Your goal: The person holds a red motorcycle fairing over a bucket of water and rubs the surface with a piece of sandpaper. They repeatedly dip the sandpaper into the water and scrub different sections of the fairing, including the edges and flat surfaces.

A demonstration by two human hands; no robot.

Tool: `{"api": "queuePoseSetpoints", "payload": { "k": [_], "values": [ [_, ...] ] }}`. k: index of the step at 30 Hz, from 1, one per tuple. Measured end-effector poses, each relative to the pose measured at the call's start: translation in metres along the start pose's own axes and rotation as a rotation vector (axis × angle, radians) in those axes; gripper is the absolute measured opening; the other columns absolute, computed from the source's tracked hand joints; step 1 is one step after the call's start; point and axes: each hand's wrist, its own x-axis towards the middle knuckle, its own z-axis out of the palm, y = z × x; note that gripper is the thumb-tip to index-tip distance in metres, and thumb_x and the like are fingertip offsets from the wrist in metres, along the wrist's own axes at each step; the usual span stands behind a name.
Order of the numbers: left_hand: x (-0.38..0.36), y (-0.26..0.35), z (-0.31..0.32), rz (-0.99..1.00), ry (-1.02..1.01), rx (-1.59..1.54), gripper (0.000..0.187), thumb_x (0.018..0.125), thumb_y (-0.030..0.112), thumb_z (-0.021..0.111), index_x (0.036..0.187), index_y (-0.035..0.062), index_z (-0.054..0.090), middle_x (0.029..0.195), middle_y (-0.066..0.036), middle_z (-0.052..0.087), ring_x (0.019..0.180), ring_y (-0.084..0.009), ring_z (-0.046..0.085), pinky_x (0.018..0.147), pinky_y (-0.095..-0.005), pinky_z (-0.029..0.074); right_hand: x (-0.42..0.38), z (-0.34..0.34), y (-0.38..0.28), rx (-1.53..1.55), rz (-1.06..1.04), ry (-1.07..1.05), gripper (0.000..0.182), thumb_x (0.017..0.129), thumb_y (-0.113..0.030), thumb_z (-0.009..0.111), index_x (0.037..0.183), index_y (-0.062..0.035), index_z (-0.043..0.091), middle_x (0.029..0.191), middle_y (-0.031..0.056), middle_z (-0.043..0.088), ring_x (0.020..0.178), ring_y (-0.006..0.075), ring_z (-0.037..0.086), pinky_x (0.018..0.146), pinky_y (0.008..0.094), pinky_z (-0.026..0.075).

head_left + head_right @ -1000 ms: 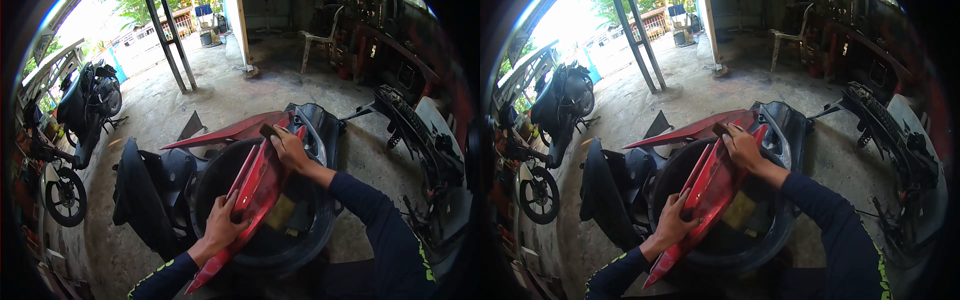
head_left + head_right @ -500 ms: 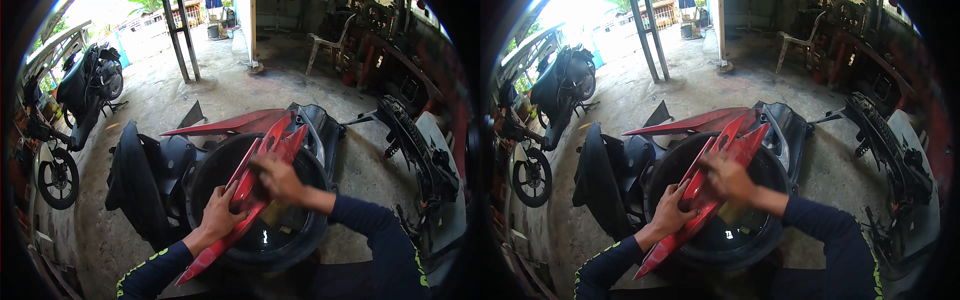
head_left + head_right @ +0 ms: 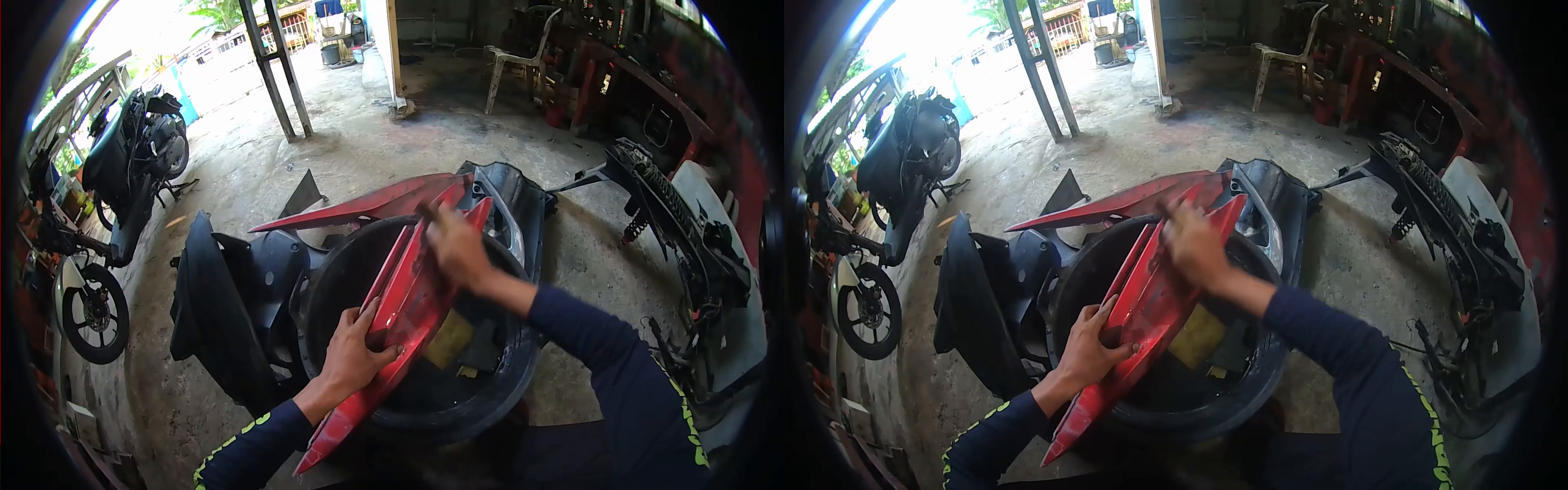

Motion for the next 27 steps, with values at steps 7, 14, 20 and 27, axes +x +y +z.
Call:
{"api": "queuePoseSetpoints", "payload": {
  "k": [7,14,20,27],
  "values": [
    [0.001,-0.013,0.0,0.033,-0.027,-0.088,0.099,0.079,0.04,0.089,0.158,0.0026,0.042,0.143,-0.028,0.051,0.13,-0.0412,0.057,0.111,-0.0444,0.048,0.02,-0.018,0.006,0.348,0.22,-0.15,0.041,0.1,-0.017,0.057,0.136,0.0009,0.063,0.141,0.0252,0.061,0.139,0.0421,0.053,0.116,0.0552,0.04],
    [0.004,-0.018,-0.005,0.002,-0.094,-0.156,0.096,0.081,0.039,0.088,0.158,0.0021,0.043,0.142,-0.027,0.052,0.131,-0.0395,0.056,0.11,-0.0435,0.048,-0.022,-0.011,-0.016,0.231,-0.091,-0.186,0.049,0.098,-0.015,0.061,0.145,-0.0014,0.058,0.148,0.0243,0.057,0.141,0.0408,0.051,0.12,0.049,0.039],
    [0.0,-0.016,-0.005,0.038,-0.048,-0.09,0.095,0.081,0.037,0.089,0.158,0.0029,0.044,0.14,-0.026,0.052,0.129,-0.0389,0.056,0.109,-0.0436,0.049,-0.038,-0.005,-0.043,0.157,-0.296,-0.21,0.049,0.097,-0.018,0.063,0.143,-0.0029,0.06,0.148,0.0208,0.059,0.142,0.0383,0.052,0.121,0.0528,0.037],
    [-0.007,-0.002,-0.007,0.061,-0.022,-0.031,0.096,0.078,0.034,0.09,0.157,0.0024,0.045,0.138,-0.024,0.052,0.128,-0.0383,0.057,0.109,-0.0427,0.049,0.019,-0.001,0.021,0.13,-0.035,-0.071,0.046,0.102,-0.024,0.056,0.143,-0.0021,0.059,0.146,0.0242,0.058,0.139,0.0427,0.052,0.117,0.0529,0.041]
  ]
}}
